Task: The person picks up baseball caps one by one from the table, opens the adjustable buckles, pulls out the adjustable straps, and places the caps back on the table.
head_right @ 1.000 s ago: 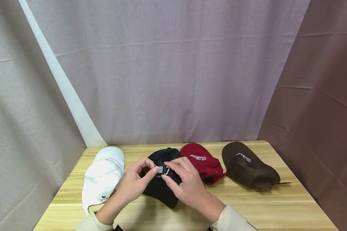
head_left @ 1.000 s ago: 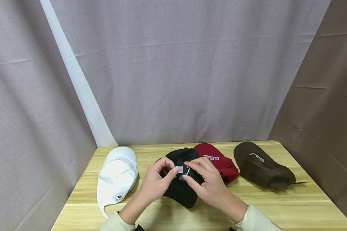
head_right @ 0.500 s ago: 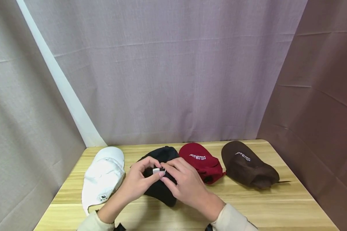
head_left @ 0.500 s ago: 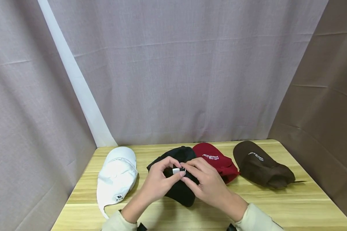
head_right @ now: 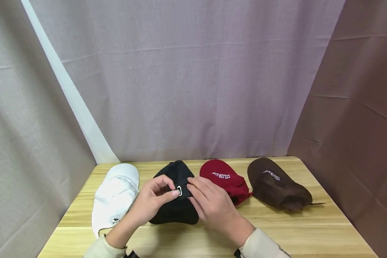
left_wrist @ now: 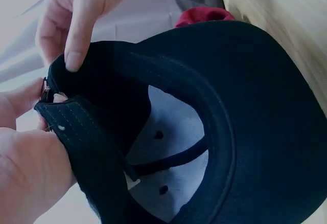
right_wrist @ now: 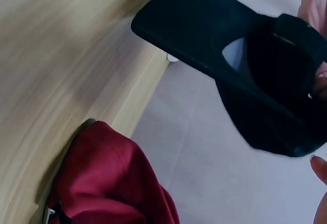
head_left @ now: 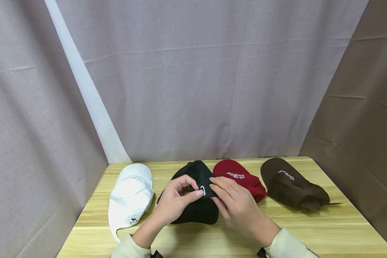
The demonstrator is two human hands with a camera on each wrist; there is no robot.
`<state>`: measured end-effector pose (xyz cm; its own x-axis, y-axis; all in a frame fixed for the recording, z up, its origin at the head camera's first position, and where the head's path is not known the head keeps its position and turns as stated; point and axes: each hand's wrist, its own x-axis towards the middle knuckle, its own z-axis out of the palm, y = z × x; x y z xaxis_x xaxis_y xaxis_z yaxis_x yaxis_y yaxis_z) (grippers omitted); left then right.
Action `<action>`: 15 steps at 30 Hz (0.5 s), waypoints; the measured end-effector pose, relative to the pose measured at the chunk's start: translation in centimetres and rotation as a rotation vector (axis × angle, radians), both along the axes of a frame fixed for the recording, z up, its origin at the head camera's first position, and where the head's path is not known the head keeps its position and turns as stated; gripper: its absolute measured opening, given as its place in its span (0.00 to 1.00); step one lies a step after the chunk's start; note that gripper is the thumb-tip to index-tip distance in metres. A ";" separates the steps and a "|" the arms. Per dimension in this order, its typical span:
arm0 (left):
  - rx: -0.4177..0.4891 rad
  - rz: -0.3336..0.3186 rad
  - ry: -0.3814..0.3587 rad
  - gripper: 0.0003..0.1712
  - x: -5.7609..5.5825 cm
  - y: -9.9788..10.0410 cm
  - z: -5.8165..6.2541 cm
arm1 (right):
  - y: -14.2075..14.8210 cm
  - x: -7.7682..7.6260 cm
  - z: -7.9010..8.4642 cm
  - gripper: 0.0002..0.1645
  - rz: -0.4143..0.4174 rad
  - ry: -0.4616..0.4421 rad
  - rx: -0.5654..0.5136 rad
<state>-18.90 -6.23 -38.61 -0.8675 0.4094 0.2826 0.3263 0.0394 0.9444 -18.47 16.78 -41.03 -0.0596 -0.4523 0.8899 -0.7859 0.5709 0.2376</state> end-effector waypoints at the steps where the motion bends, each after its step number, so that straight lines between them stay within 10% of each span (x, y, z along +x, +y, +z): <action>1: 0.015 -0.009 -0.012 0.09 0.0 -0.1 0.0 | 0.1 0.0 0.0 0.18 0.008 0.004 -0.011; 15: -0.075 0.104 -0.044 0.10 0.1 0.1 0.0 | -0.5 0.0 -0.2 0.15 0.074 0.012 -0.006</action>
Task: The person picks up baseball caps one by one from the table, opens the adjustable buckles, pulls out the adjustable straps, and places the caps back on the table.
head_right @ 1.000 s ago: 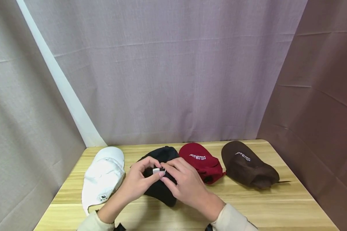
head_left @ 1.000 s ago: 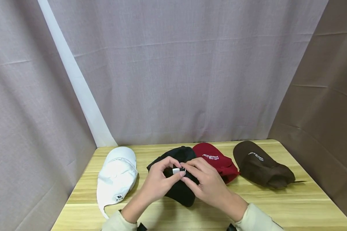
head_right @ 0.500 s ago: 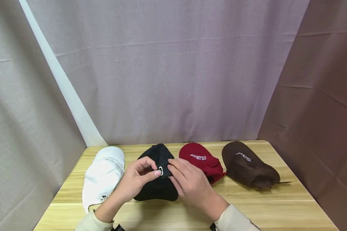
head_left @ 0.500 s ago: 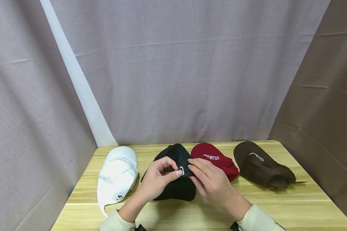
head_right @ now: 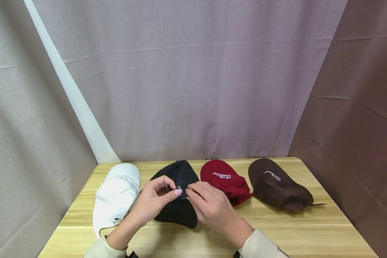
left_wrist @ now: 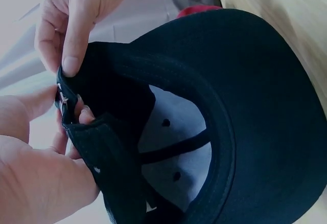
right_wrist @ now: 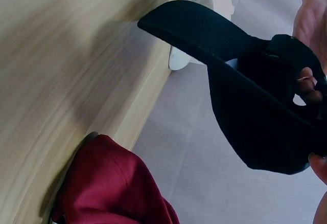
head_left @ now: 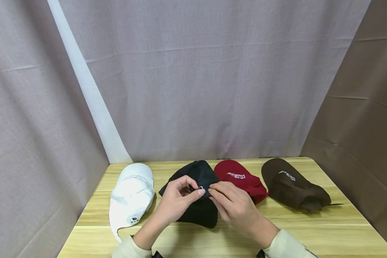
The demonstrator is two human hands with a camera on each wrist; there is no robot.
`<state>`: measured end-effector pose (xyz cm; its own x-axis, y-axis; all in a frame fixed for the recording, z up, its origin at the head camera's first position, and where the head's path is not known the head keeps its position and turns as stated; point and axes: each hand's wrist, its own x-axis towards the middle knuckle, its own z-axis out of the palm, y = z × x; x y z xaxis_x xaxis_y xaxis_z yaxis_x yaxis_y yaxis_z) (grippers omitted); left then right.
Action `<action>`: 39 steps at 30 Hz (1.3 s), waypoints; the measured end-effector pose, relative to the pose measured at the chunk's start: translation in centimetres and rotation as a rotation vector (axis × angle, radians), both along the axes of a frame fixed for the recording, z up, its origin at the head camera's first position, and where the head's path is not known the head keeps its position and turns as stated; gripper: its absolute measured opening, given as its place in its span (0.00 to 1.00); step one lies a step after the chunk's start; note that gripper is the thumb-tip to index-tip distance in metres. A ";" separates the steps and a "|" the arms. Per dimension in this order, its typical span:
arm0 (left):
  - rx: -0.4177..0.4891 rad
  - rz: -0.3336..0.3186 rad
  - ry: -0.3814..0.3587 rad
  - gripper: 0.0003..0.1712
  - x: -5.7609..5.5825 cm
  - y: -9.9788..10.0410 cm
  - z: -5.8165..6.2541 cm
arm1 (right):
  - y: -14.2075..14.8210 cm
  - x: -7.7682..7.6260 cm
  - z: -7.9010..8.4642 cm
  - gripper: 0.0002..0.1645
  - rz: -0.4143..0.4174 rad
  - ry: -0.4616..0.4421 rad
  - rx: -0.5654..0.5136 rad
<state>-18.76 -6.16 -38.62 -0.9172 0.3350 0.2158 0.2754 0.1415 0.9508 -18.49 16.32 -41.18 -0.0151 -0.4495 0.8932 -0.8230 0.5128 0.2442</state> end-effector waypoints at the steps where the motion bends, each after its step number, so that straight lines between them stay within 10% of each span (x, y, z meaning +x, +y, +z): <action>1: -0.002 0.004 0.002 0.10 0.0 0.0 -0.1 | 0.0 0.0 0.0 0.15 -0.002 -0.003 0.003; 9: -0.028 -0.047 -0.005 0.08 -0.1 -0.3 0.2 | 0.1 -0.1 -0.3 0.15 0.010 -0.004 0.007; 27: 0.265 -0.457 -0.197 0.06 -1.3 -1.4 -0.2 | 0.1 -0.2 -0.3 0.14 0.120 -0.096 -0.100; 39: 0.283 -0.451 -0.200 0.05 -1.6 -1.1 -0.2 | 0.1 -0.1 -0.4 0.13 0.154 -0.142 -0.172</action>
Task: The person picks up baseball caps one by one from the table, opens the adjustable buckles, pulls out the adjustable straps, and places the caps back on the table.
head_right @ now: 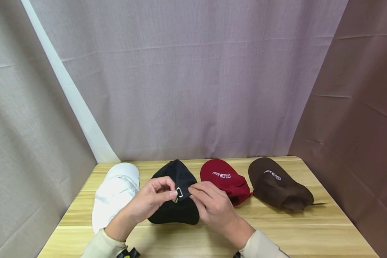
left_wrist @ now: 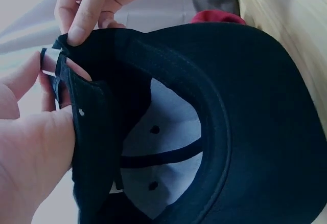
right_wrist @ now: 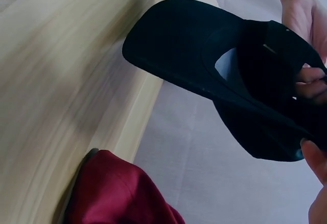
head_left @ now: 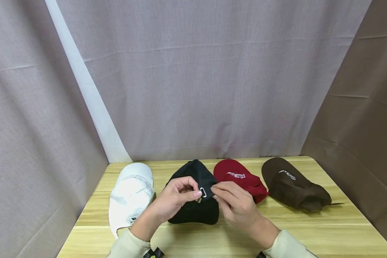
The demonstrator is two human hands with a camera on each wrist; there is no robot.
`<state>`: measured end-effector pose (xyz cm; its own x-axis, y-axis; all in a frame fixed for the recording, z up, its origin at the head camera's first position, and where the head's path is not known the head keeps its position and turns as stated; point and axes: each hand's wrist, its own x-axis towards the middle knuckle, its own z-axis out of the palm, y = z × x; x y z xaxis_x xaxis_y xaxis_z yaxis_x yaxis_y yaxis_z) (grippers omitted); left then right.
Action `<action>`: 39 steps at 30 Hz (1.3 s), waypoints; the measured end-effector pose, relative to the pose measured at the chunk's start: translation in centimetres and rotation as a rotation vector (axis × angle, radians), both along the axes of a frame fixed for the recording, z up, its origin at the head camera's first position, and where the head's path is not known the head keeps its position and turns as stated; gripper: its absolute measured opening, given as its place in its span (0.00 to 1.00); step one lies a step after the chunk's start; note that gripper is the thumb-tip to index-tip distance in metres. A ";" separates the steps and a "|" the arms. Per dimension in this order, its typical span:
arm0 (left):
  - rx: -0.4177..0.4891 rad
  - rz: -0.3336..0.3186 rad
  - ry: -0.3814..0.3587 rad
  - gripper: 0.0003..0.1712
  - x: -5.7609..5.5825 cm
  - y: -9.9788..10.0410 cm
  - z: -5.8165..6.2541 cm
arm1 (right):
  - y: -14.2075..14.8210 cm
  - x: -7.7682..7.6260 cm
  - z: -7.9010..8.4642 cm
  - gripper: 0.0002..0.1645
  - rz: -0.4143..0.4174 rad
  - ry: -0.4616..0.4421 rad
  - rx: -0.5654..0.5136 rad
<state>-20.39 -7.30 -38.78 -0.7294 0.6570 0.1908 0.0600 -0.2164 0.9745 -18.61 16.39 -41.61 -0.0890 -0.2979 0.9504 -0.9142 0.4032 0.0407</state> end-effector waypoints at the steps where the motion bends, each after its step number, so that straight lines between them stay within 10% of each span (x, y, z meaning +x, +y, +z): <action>1: -0.017 0.021 0.006 0.04 0.1 0.1 0.1 | 0.1 0.0 0.0 0.13 -0.004 0.000 -0.002; 11: -0.423 0.379 0.210 0.06 1.5 1.7 1.1 | 0.1 0.0 -0.1 0.14 -0.049 0.057 0.066; 19: -0.666 0.560 0.511 0.06 2.6 2.5 1.6 | -0.4 0.0 -0.2 0.14 -0.098 0.093 0.123; 25: -0.682 0.531 0.525 0.06 2.4 2.2 1.7 | -0.3 0.3 -0.2 0.14 -0.104 0.067 0.123; 39: -0.325 0.230 0.263 0.05 0.8 1.0 1.4 | 0.2 0.6 0.0 0.12 -0.046 0.040 0.050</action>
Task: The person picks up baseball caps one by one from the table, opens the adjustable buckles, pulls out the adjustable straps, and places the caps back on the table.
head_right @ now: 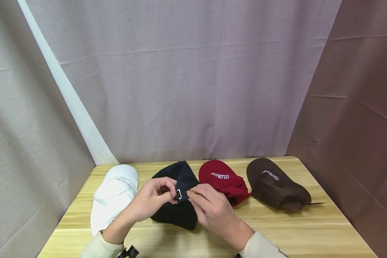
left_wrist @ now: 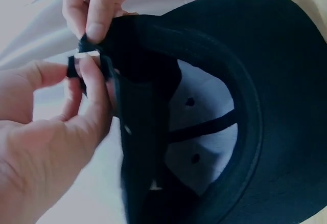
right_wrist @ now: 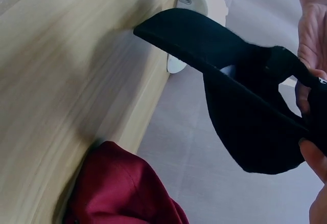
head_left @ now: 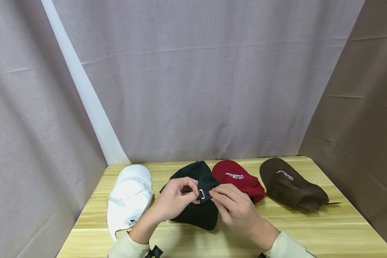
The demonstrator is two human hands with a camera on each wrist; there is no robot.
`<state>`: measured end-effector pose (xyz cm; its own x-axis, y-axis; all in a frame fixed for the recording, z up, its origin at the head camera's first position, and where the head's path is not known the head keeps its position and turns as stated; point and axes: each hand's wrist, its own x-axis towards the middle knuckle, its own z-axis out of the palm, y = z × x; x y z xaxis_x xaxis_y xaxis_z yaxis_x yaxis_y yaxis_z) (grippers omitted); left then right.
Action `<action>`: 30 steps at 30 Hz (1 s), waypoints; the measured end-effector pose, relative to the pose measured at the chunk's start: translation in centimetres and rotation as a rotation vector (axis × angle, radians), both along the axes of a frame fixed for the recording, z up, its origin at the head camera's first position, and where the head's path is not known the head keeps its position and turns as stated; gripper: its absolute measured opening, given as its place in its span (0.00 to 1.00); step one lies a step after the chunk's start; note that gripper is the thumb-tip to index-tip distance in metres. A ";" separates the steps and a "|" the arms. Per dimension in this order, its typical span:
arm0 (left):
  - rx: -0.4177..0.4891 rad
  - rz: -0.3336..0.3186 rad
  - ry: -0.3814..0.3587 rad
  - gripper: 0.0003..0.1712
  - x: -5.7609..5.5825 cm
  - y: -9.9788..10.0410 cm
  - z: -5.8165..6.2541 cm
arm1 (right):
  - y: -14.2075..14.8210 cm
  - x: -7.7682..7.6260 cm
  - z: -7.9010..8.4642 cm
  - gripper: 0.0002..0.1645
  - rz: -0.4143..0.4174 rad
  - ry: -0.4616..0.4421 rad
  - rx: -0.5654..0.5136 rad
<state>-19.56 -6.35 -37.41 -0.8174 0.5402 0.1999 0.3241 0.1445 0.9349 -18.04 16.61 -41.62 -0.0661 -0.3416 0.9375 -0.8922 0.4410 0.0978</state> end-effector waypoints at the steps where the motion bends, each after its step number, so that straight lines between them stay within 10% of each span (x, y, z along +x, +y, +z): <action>1: 0.014 -0.017 0.000 0.05 -0.1 0.0 0.0 | 0.0 0.0 0.0 0.12 0.003 -0.007 -0.014; 11: 0.246 -0.161 -0.099 0.11 -1.6 -0.4 -1.7 | -0.2 -0.2 -0.5 0.12 0.066 -0.086 -0.122; 18: 0.169 -0.143 -0.129 0.13 -1.8 -0.9 -1.8 | -0.4 -0.4 -0.6 0.12 0.025 -0.054 -0.070; 30: -0.233 0.222 0.186 0.11 0.3 0.2 0.1 | -0.4 -0.1 -0.3 0.13 0.005 -0.001 0.040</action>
<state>-19.24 -6.18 -37.28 -0.8810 0.4024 0.2486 0.4223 0.4325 0.7966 -18.16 16.21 -41.88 -0.0653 -0.3795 0.9229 -0.8944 0.4323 0.1145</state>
